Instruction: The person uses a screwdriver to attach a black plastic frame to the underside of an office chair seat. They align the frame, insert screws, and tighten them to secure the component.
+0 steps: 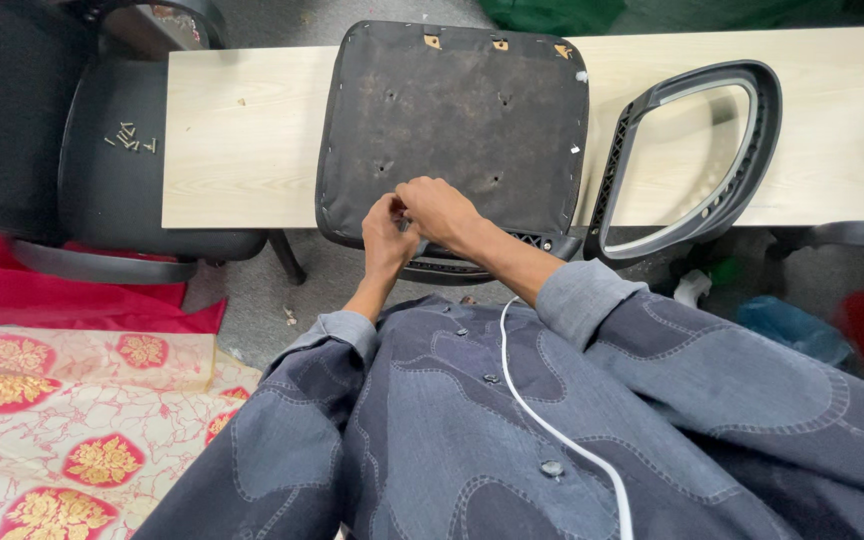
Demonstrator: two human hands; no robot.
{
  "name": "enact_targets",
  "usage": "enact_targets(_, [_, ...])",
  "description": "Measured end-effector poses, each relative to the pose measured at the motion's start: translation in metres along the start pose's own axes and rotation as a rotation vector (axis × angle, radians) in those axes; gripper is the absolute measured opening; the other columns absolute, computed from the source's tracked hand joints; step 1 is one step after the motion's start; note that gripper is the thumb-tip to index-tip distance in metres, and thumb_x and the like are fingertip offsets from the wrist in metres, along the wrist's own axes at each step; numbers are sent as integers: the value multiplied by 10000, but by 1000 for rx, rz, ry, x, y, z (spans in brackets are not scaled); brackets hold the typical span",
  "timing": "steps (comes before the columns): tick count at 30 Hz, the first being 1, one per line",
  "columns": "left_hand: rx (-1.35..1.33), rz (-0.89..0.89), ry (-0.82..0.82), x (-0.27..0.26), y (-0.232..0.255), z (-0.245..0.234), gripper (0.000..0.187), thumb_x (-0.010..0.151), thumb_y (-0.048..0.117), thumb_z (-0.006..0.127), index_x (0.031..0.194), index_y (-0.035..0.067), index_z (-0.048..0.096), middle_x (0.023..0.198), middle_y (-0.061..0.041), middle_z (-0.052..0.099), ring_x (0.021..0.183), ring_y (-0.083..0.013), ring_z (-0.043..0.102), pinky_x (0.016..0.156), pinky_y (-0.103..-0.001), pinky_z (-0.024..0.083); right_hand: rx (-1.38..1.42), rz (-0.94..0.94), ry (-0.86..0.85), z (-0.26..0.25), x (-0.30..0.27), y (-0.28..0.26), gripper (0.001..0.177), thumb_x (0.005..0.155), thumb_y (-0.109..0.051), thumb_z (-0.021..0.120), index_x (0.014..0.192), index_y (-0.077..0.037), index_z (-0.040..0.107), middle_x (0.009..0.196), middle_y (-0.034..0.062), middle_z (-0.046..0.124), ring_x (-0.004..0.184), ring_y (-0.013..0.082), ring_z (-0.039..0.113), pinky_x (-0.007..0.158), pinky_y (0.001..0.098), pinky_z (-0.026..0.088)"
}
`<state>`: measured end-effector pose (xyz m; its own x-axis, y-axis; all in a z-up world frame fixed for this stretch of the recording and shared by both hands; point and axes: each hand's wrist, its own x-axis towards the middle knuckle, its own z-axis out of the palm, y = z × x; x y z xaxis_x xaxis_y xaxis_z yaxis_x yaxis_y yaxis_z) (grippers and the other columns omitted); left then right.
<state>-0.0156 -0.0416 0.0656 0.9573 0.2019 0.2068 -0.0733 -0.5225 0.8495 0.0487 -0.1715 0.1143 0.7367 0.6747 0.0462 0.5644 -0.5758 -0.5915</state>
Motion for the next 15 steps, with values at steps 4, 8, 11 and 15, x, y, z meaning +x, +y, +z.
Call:
enact_targets(4, [70,-13,16,-3,0,1,151,836,37,694,971,-13,650,935,-210,717,865,-371,721,758,-408,572,37,130,-97,-1,-3,-10,183,897,-143,732,986,16,708,963,237,728,933,419,705,783,489,573])
enact_targets(8, [175,12,7,-1,-3,-2,171,846,-12,653,1017,-13,658,931,-240,705,882,-437,680,753,-446,541,18,85,-71,-4,1,-12,198,856,-138,758,972,16,711,965,230,721,943,415,698,807,488,566])
enact_targets(11, [101,-39,-17,-1,-6,-3,255,792,-20,657,1046,-7,658,913,-234,709,863,-416,705,745,-428,552,9,-101,62,-3,0,-6,253,734,-74,751,973,3,717,999,185,740,959,404,699,801,480,566])
enact_targets(15, [71,-73,-46,0,-6,-10,208,821,3,703,1026,-2,673,902,-220,729,872,-390,736,745,-414,565,-9,-124,16,-3,2,-4,283,732,-62,759,1013,-34,742,997,157,743,982,387,696,818,481,564])
